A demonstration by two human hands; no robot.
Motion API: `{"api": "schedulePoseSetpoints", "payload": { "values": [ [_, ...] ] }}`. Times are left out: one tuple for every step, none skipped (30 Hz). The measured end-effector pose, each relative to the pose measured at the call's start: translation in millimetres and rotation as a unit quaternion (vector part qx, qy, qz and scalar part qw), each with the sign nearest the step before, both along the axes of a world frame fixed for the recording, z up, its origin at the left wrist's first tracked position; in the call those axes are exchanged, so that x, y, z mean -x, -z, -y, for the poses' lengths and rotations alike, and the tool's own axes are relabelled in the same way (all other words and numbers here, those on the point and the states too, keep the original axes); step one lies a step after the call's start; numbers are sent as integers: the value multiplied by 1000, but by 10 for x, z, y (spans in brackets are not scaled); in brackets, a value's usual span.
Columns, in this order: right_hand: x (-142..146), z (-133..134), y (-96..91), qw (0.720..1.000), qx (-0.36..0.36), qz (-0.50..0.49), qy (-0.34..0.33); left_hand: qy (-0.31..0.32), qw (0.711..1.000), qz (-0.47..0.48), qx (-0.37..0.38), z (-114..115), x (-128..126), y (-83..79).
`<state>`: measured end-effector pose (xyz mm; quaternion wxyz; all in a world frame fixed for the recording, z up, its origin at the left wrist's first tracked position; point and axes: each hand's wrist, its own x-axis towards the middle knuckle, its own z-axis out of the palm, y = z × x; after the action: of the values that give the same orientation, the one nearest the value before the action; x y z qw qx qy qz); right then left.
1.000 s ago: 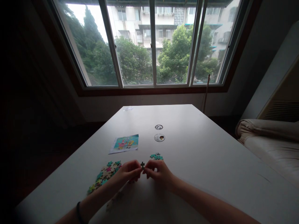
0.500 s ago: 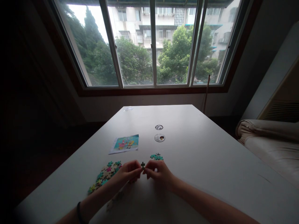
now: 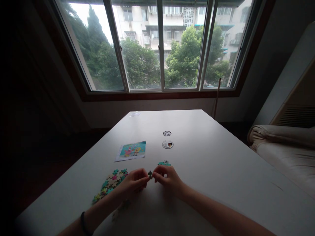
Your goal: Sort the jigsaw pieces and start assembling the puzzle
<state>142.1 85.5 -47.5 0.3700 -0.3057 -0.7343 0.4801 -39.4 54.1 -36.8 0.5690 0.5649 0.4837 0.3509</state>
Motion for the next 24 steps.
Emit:
{"api": "schedulePoseSetpoints", "payload": {
  "values": [
    [-3,-8,-1,1000,-1,2,6,1,1000,-10,-4,9,-4,7],
    [-5,-14,-4,1000,1,6,8,4,1000,-24,-14,20,-9,13],
    [-7,-18,-10,1000,3,12,6,9,999,-44,-30,31,-12,17],
    [-10,-20,-21,1000,1,19,2,13,996,-67,-49,39,-13,19],
    [-14,-21,-37,1000,-6,27,-1,16,993,-91,-67,44,-8,19],
    [-21,-23,-56,999,-17,35,1,20,990,-112,-84,43,3,15],
    [-31,-29,-77,998,-31,44,10,22,987,-128,-96,36,21,9],
    [-45,-40,-95,997,-47,53,25,23,984,-139,-106,22,46,-1],
    [-61,-58,-107,995,-67,63,46,22,982,-149,-114,4,78,-15],
    [-80,-83,-108,990,-90,76,73,19,979,-160,-124,-17,114,-32],
    [-99,-114,-96,984,-117,93,101,16,975,-176,-136,-39,153,-52],
    [-117,-149,-69,974,-149,112,128,15,968,-200,-150,-59,192,-73],
    [-133,-187,-30,963,-181,135,150,18,959,-231,-163,-76,231,-95],
    [-146,-224,17,952,-206,156,163,25,949,-262,-174,-88,267,-117],
    [-155,-258,68,944,-220,174,176,39,940,-289,-180,-95,302,-140],
    [-160,-287,117,938,-226,188,183,56,932,-309,-182,-97,333,-163],
    [-163,-308,159,935,-227,197,190,75,927,-321,-181,-94,362,-188],
    [-164,-322,191,933,-226,202,195,97,923,-327,-179,-86,388,-214],
    [-164,-328,211,932,-224,203,199,119,919,-333,-176,-74,411,-243],
    [-164,-328,220,932,-223,202,201,140,913,-342,-173,-60,429,-274],
    [-163,-323,221,933,-222,200,200,160,906,-353,-170,-44,443,-306],
    [-163,-315,216,935,-220,197,197,176,898,-366,-167,-27,452,-336],
    [-163,-307,208,936,-220,194,196,189,890,-380,-166,-10,456,-362],
    [-164,-301,201,937,-219,191,194,198,883,-392,-165,6,455,-382]
  ]
}}
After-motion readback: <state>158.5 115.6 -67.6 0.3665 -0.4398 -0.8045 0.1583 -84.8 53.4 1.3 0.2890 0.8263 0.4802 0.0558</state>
